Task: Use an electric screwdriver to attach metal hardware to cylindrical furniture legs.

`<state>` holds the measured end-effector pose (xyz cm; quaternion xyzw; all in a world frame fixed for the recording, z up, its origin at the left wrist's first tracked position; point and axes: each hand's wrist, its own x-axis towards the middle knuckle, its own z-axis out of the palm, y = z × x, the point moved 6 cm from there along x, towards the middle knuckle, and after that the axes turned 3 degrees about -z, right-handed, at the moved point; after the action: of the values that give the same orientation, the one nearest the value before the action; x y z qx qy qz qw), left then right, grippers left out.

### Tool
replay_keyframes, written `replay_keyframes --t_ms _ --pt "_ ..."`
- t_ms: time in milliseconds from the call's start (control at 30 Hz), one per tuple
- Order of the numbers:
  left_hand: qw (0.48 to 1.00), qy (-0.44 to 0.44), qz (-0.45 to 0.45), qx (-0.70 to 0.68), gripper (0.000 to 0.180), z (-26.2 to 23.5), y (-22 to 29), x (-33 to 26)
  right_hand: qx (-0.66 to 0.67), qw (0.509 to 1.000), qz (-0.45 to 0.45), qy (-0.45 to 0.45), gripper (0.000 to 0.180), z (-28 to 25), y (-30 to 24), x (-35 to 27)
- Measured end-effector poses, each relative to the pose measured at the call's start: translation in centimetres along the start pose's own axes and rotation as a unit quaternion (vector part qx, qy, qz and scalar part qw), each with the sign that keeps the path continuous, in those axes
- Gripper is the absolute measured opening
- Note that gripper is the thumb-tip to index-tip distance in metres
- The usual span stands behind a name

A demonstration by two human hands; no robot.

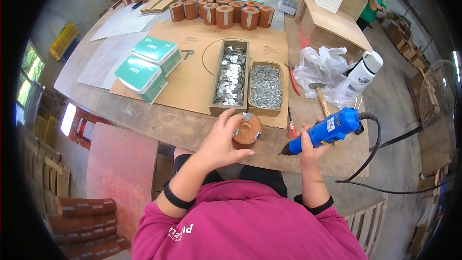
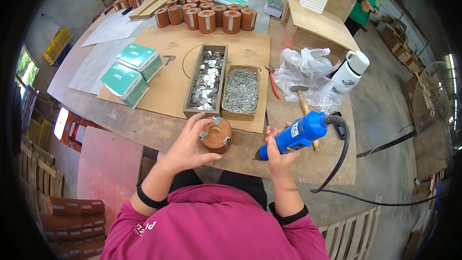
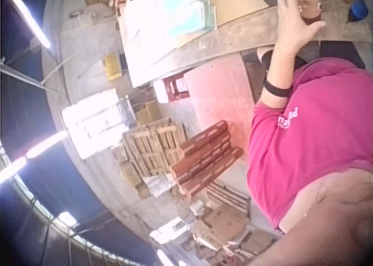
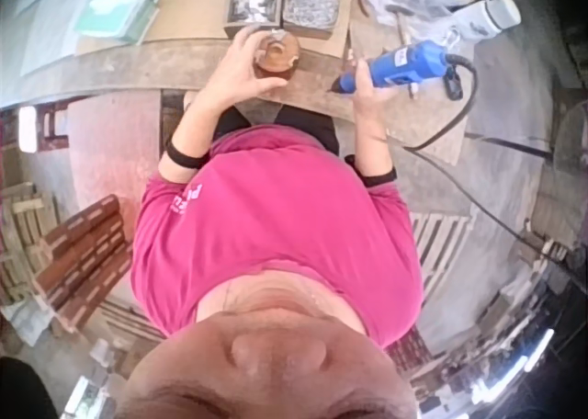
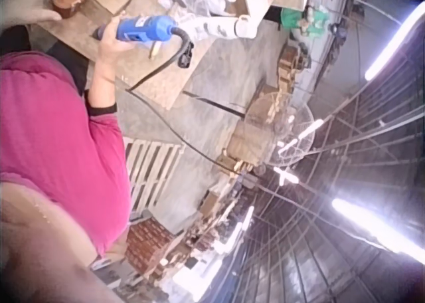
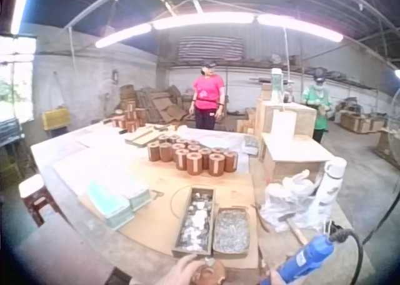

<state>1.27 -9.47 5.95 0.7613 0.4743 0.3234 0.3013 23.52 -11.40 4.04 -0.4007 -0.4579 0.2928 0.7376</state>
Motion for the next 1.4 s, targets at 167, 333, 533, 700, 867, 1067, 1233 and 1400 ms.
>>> replay_keyframes --t_ms 167,333,533,700,867,1067,1233,1400 --pt "0.991 0.099 0.010 0.089 0.063 3.1 -0.6 0.1 -0.050 0.997 -0.045 -0.033 0.049 0.3 0.1 0.0" --pt "0.993 0.068 0.077 0.050 0.061 3.3 -1.8 0.7 -0.048 0.998 -0.032 -0.026 0.052 -0.1 0.4 -0.5" --pt "0.993 0.072 0.060 -0.073 0.067 1.7 -1.9 0.6 -0.031 0.999 -0.032 -0.028 0.054 0.1 0.2 -0.9" --pt "0.995 0.045 0.092 0.002 0.070 1.5 -2.0 -0.1 -0.064 0.996 -0.050 -0.028 0.055 -0.4 0.7 -0.9" --pt "0.992 0.076 0.102 0.029 0.069 1.3 -2.5 -0.8 -0.079 0.994 -0.060 -0.044 0.056 -0.4 0.8 -0.9" --pt "0.993 0.086 0.085 -0.009 0.071 1.6 -2.3 -0.7 -0.002 0.999 0.008 -0.042 0.053 0.9 -0.4 0.5" --pt "0.992 0.075 0.076 -0.061 0.071 2.4 -2.7 -0.3 0.187 0.976 -0.087 -0.064 0.050 5.8 -7.3 3.8" --pt "0.992 0.062 0.045 -0.104 0.067 2.6 -3.2 0.0 0.142 0.979 -0.119 -0.089 0.046 9.7 -7.4 3.6"
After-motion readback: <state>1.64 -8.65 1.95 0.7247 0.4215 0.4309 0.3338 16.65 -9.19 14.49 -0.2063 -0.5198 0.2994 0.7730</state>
